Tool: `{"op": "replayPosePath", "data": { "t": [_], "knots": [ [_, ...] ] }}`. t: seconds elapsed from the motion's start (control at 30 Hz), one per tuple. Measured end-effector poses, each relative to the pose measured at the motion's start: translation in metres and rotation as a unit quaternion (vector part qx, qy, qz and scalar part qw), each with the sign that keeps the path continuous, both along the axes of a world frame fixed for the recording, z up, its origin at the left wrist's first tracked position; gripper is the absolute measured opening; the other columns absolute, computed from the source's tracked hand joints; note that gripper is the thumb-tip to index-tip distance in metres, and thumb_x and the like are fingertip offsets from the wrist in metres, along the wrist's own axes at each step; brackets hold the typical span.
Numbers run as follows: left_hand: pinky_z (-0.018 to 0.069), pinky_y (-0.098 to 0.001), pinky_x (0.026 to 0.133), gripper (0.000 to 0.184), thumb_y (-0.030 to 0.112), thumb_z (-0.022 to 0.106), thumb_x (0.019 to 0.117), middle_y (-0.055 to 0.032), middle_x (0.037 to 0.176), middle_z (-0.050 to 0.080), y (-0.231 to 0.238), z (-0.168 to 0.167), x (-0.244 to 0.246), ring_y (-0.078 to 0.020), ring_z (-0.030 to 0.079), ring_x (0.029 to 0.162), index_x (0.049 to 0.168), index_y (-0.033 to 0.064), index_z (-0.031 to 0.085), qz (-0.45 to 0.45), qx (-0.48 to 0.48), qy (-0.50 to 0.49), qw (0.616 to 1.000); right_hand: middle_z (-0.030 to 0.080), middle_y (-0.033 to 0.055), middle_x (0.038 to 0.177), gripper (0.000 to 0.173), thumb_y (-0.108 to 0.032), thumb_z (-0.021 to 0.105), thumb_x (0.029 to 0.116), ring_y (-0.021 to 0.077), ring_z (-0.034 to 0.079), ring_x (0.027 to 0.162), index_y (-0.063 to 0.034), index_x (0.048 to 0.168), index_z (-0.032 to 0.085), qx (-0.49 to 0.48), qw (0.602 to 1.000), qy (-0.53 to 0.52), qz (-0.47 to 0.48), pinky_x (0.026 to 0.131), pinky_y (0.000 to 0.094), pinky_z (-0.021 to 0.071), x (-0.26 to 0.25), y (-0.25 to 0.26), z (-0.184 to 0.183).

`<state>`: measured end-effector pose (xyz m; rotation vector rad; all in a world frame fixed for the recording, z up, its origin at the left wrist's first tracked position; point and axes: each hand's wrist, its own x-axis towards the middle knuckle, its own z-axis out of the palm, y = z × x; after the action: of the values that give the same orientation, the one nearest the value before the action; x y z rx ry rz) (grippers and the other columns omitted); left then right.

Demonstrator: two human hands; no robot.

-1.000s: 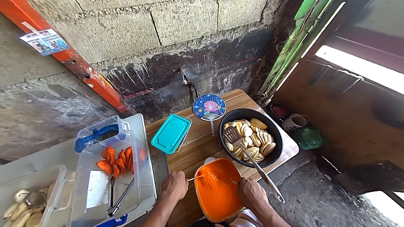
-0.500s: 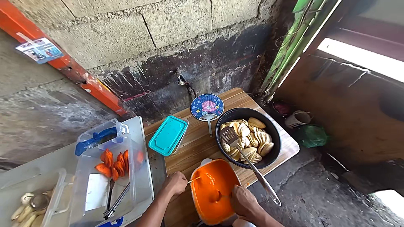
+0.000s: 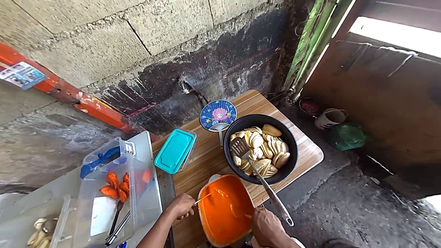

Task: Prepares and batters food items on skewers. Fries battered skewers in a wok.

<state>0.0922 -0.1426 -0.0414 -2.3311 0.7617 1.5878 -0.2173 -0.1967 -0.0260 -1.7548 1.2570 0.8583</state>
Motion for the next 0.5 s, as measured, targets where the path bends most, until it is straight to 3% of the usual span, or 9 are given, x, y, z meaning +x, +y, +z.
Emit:
{"op": "replayPosePath", "data": {
  "t": [0.1,0.17,0.23,0.4,0.5],
  "knots": [
    [0.0354,-0.0224,0.048,0.031,0.033,0.047,0.1089,0.0008,0.081,0.063,0.009,-0.006,0.000,-0.0060,0.044,0.051,0.128,0.0168,0.065,0.047,-0.016,0.043,0.998,0.067,0.0234,0.128,0.035,-0.024,0.049,0.1040,0.0412,0.065,0.121,-0.0030,0.128,0.064,-0.008,1.000,-0.005,0.018,0.094,0.0605,0.0545,-0.008,0.004,-0.001],
    [0.0343,-0.0227,0.049,0.030,0.028,0.051,0.1084,0.0011,0.080,0.060,0.020,-0.014,0.001,-0.0061,0.041,0.052,0.133,0.0168,0.064,0.071,-0.048,0.066,0.994,0.068,0.0221,0.126,0.034,-0.023,0.049,0.1045,0.0413,0.066,0.119,-0.0078,0.133,0.061,-0.039,0.999,-0.016,0.005,0.094,0.0605,0.0545,-0.014,0.005,-0.005],
    [0.0363,-0.0235,0.051,0.030,0.026,0.052,0.1086,-0.0004,0.085,0.065,0.038,-0.024,0.001,-0.0063,0.044,0.054,0.133,0.0148,0.066,0.073,-0.092,0.088,0.989,0.068,0.0211,0.126,0.033,-0.022,0.050,0.1043,0.0410,0.066,0.118,-0.0101,0.133,0.062,-0.063,0.997,-0.033,-0.030,0.094,0.0603,0.0545,-0.023,0.011,-0.011],
    [0.0441,-0.0272,0.061,0.032,0.023,0.055,0.1062,-0.0016,0.092,0.069,0.096,-0.042,-0.003,-0.0068,0.053,0.064,0.132,0.0095,0.068,0.067,-0.226,0.150,0.960,0.070,0.0168,0.125,0.037,-0.035,0.059,0.1004,0.0385,0.070,0.109,-0.0145,0.130,0.067,-0.138,0.976,-0.091,-0.138,0.088,0.0611,0.0566,-0.055,0.060,-0.031],
    [0.0533,-0.0333,0.074,0.033,0.022,0.056,0.1044,-0.0058,0.095,0.074,0.126,-0.048,-0.006,-0.0109,0.064,0.075,0.130,0.0064,0.070,0.036,-0.301,0.155,0.940,0.070,0.0216,0.122,0.036,-0.027,0.050,0.1063,0.0406,0.070,0.109,-0.0081,0.132,0.067,-0.213,0.948,-0.121,-0.202,0.091,0.0593,0.0567,-0.064,0.110,-0.041]
  ]
}}
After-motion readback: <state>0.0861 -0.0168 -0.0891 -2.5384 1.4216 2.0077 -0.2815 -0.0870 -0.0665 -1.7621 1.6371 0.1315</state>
